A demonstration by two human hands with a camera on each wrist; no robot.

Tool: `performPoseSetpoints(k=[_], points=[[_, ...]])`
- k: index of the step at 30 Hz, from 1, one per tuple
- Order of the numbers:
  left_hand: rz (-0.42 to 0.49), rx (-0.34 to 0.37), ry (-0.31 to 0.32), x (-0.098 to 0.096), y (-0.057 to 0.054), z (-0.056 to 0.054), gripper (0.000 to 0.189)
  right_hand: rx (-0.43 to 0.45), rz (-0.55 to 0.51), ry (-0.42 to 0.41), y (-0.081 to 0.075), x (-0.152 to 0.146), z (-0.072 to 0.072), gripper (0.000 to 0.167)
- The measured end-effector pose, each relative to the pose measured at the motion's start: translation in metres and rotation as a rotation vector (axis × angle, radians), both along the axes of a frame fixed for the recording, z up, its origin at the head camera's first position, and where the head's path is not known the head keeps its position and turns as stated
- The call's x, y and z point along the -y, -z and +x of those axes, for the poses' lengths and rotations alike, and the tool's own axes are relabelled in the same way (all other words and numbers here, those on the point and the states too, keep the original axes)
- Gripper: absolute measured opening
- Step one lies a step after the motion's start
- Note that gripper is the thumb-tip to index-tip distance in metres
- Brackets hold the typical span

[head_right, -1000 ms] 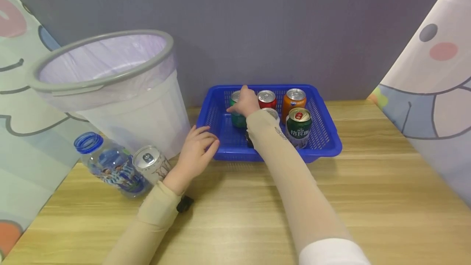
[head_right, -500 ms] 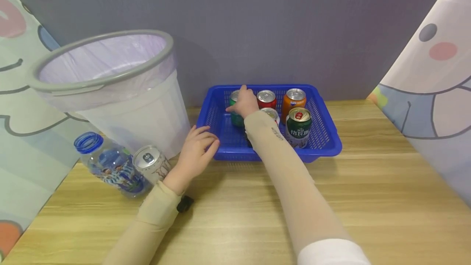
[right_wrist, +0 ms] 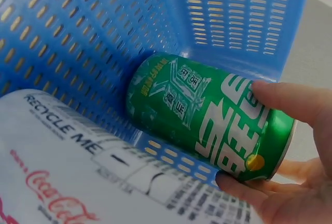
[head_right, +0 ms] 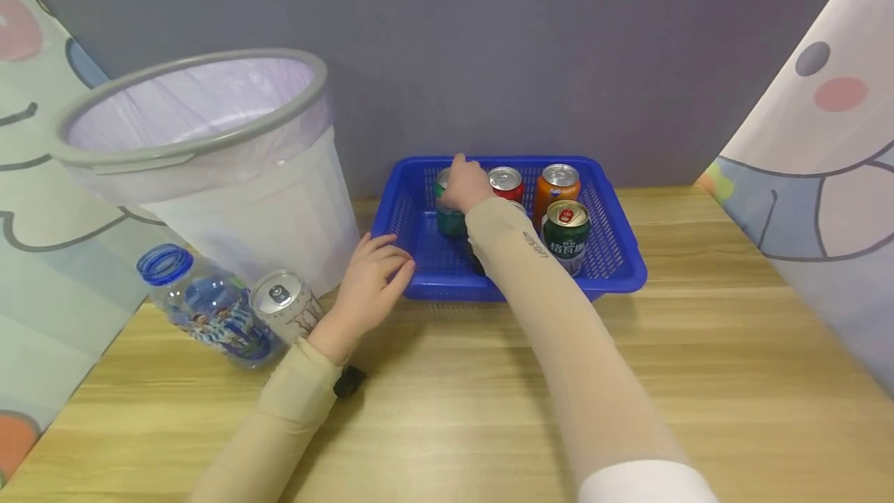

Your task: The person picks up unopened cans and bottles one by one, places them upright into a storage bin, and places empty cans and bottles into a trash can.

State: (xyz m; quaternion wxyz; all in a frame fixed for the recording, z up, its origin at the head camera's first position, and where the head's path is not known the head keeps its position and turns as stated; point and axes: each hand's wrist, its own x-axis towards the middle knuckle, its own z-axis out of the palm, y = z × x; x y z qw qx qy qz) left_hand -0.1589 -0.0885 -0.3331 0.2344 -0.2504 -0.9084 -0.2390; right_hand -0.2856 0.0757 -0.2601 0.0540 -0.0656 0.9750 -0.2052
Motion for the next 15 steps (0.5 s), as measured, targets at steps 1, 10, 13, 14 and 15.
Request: performPoseSetpoints(k=[1,10,13,14,15], points=[[-0.001,-0.001,0.000,-0.0003,-0.0001,0.0000,0.030,0.001,0.007,-0.002,0.0000,-0.0003,0.0002,0.088],[0.013,-0.006,0.014,-0.0021,-0.0016,0.0014,0.029,-0.026,0.008,0.010,0.0008,-0.0013,0.0004,0.071],[0.008,-0.007,0.012,-0.0024,-0.0017,0.0016,0.029,-0.039,0.013,0.014,0.0019,-0.0002,0.0001,0.071],[0.007,-0.007,0.011,-0.0025,-0.0015,0.0015,0.029,-0.041,0.013,0.016,0.0027,-0.0001,-0.0007,0.070],[0.006,-0.010,0.012,-0.0025,-0.0013,0.0012,0.029,-0.046,0.012,0.017,0.0034,0.0001,-0.0012,0.071]])
